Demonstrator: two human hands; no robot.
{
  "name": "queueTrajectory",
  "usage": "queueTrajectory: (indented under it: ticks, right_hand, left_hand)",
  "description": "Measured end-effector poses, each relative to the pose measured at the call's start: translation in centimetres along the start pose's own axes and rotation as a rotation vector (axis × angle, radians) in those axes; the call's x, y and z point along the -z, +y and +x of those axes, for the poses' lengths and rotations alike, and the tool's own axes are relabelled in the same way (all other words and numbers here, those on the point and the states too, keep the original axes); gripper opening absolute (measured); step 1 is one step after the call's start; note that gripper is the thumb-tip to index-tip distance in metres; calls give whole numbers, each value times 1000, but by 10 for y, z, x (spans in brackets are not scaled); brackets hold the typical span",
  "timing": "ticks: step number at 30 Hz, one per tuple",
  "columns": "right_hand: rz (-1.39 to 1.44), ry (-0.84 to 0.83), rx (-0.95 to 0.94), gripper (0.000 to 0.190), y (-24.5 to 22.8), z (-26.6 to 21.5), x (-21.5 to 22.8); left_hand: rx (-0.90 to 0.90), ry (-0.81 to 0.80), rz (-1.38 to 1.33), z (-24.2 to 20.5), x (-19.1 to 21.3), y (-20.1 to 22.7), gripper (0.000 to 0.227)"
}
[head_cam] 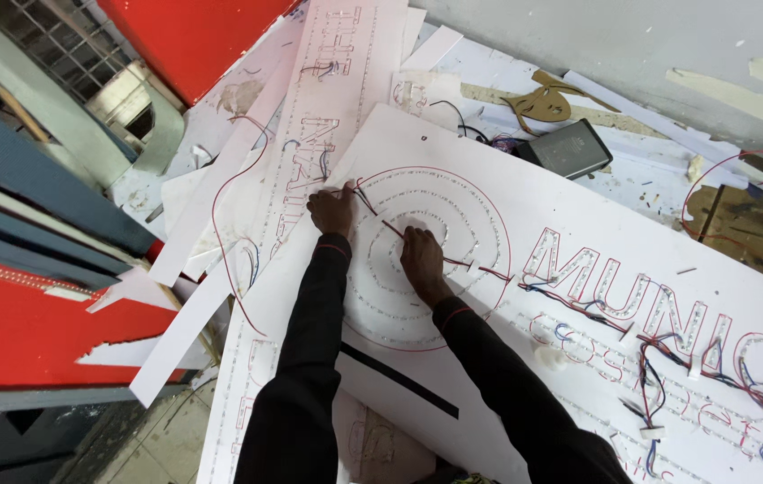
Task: The person assembles a light-up sign by connecting wires to a white board with pre-drawn letter outlines. They use a hot glue gun to secure the wires and components to the board, working on a circular design and the text 'MUNIOUR'.
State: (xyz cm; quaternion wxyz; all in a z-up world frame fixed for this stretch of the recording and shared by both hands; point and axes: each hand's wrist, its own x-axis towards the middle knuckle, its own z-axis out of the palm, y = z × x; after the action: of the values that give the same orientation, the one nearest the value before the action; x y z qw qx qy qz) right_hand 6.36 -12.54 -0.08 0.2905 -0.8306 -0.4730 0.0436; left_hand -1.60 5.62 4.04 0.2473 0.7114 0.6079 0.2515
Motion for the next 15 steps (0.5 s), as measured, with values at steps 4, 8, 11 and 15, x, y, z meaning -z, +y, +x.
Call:
queueTrajectory:
  ticks: [4, 8, 11, 15]
  right_hand:
    - [17, 1, -30, 6, 2, 5, -2]
    - [1, 45, 7, 7, 3, 3, -9]
    - [2, 50, 18, 7, 5, 2, -8]
    - [-8, 56, 24, 5, 0, 3, -4]
  left_hand:
    - [-47, 6, -35, -2, -15, 13, 99]
    - [-61, 31, -60, -11, -26, 16, 82]
    - [-119, 70, -171, -12, -33, 10, 74]
    - [-241, 163, -502, -25, -31, 8, 65]
